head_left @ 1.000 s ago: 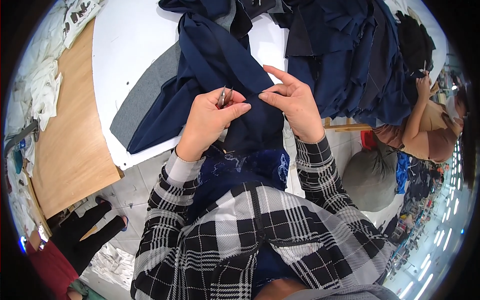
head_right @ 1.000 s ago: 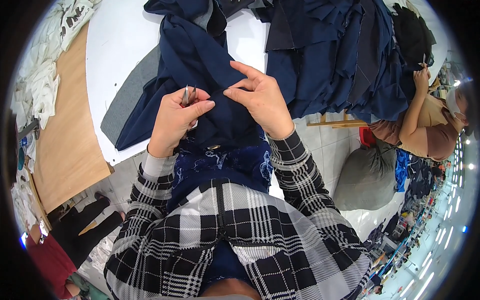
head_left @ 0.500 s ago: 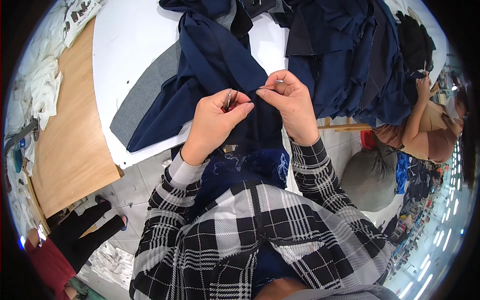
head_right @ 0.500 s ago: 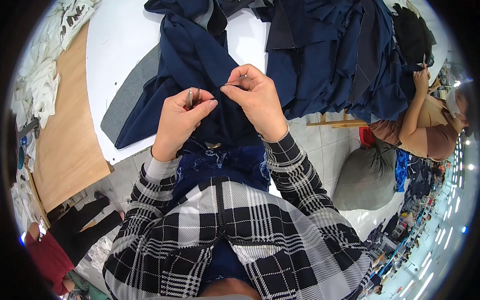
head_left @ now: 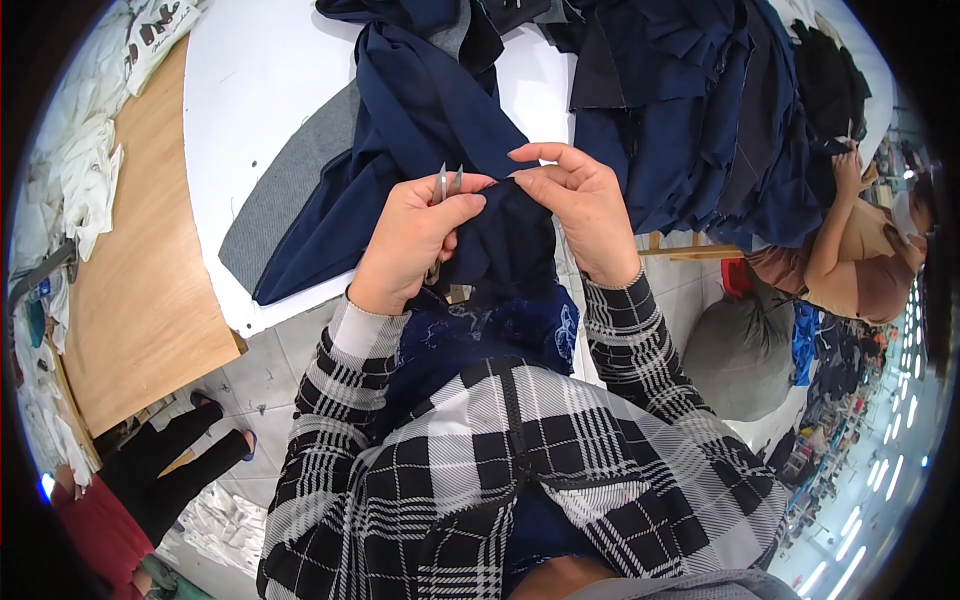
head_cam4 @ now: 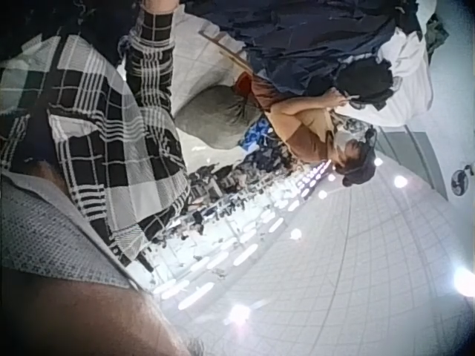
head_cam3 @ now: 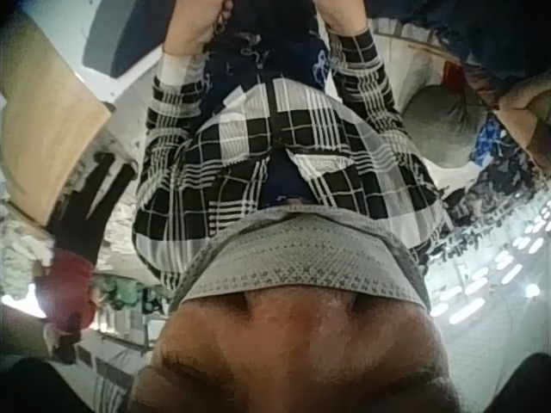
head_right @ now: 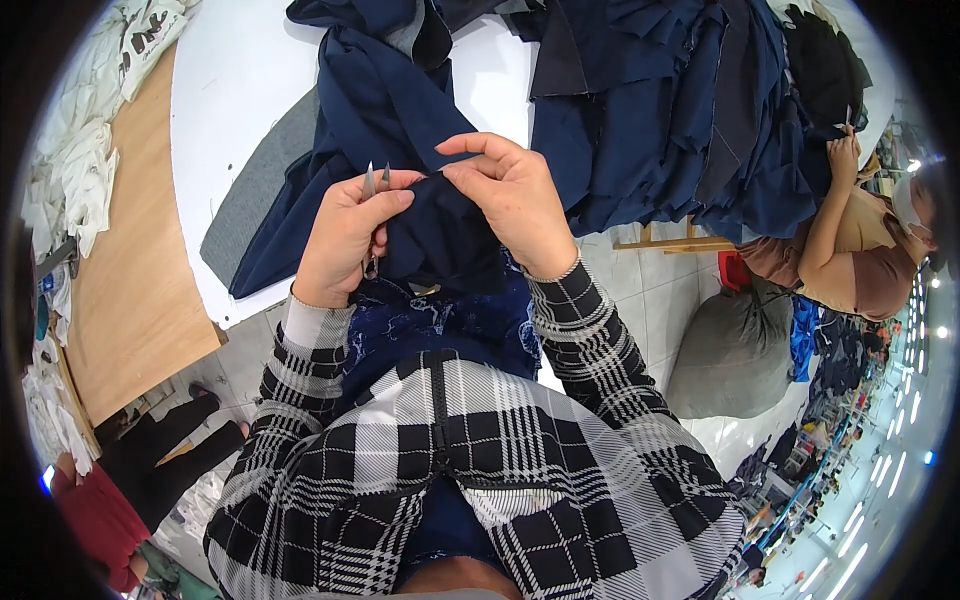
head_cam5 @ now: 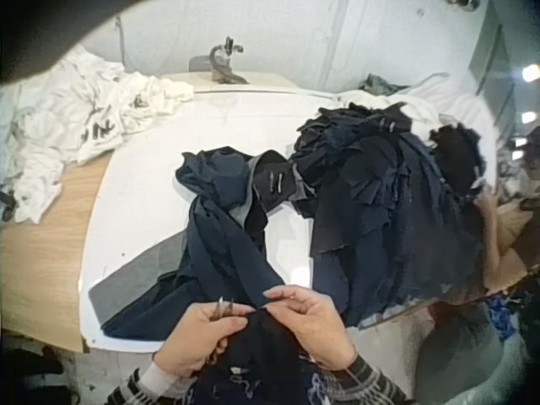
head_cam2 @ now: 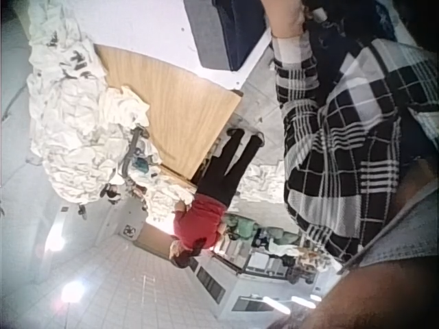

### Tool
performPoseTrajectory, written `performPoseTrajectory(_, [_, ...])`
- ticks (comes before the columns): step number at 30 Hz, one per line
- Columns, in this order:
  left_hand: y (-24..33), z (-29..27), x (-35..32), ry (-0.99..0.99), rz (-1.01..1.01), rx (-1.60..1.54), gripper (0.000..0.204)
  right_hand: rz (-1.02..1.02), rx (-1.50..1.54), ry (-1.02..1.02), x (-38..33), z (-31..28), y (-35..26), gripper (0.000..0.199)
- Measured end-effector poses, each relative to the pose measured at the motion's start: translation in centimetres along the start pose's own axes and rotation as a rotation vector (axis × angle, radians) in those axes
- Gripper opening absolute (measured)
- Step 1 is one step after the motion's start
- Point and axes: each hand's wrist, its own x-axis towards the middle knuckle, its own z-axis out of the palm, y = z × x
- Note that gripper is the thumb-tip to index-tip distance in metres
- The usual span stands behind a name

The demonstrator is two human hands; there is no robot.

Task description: Trimming loose threads from dark blue fabric pieces using a pair of thread snips.

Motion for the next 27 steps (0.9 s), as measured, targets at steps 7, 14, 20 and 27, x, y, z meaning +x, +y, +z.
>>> performPoseTrajectory(7, [-0.38,-0.38,0.54,-0.054,-0.102,-0.165,0.019,-0.012,0.004,-0.002,-0.06,-0.23,0.06,0.022])
performPoseTrajectory(14, [-0.72,-0.85,0.77,-0.111,-0.120,-0.258,0.020,-0.015,0.016,-0.008,-0.07,-0.20,0.21,0.020])
performPoseTrajectory(20, [-0.52,-0.55,0.42,-0.044,-0.028,-0.091,0.017,-0.019,-0.019,-0.012,0.02,-0.57,0.14,0.021])
performPoseTrajectory(27, [-0.07,-0.63,0.26,-0.044,0.085,0.092,0.012,0.034,-0.061,-0.080,0.06,-1.01,-0.10,0.027])
